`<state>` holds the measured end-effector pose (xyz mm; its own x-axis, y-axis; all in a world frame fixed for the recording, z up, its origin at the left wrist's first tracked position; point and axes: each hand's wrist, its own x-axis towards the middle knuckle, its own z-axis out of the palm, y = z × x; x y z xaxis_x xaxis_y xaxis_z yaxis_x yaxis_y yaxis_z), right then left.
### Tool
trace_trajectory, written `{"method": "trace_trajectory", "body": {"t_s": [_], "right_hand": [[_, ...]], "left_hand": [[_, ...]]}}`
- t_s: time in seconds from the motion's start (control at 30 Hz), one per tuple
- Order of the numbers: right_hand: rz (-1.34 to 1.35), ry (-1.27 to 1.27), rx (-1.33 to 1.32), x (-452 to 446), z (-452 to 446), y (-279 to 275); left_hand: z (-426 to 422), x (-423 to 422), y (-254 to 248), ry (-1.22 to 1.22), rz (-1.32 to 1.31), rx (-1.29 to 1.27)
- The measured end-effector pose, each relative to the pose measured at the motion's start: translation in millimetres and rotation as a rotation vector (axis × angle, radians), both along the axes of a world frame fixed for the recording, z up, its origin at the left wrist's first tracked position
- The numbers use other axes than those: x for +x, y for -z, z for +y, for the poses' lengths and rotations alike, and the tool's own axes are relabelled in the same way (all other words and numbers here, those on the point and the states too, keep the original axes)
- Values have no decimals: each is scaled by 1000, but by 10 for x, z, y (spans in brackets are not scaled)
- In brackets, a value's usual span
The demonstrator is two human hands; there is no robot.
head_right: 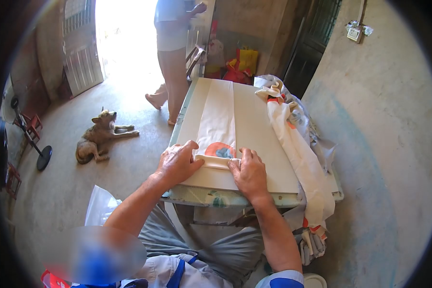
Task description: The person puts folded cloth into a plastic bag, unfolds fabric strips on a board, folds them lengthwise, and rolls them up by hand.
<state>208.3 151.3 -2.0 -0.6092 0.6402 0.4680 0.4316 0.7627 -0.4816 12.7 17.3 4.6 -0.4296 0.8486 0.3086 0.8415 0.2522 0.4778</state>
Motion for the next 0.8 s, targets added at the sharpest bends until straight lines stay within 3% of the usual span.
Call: {"method": "trace_trajectory", "body": {"t_s": [0.1, 0.2, 0.3, 0.6, 0.73, 0.8], "right_hand": [[-43, 1, 171, 9, -67, -65], [-48, -158, 383, -29, -260, -11], [-143, -407, 430, -115, -563, 53], [-501, -266, 275, 135, -324, 71], [-428, -311, 251, 282, -98, 68], [-441, -300, 258, 263, -99, 85]], "left_hand": [[9, 3, -33, -11, 31, -71], [3, 25, -37, -14, 32, -28], [24, -4, 3, 1, 30, -41], [29, -1, 2, 10, 42, -68], [23, 14, -66, 12, 23, -122], [-13, 79, -123, -8, 156, -73]]}}
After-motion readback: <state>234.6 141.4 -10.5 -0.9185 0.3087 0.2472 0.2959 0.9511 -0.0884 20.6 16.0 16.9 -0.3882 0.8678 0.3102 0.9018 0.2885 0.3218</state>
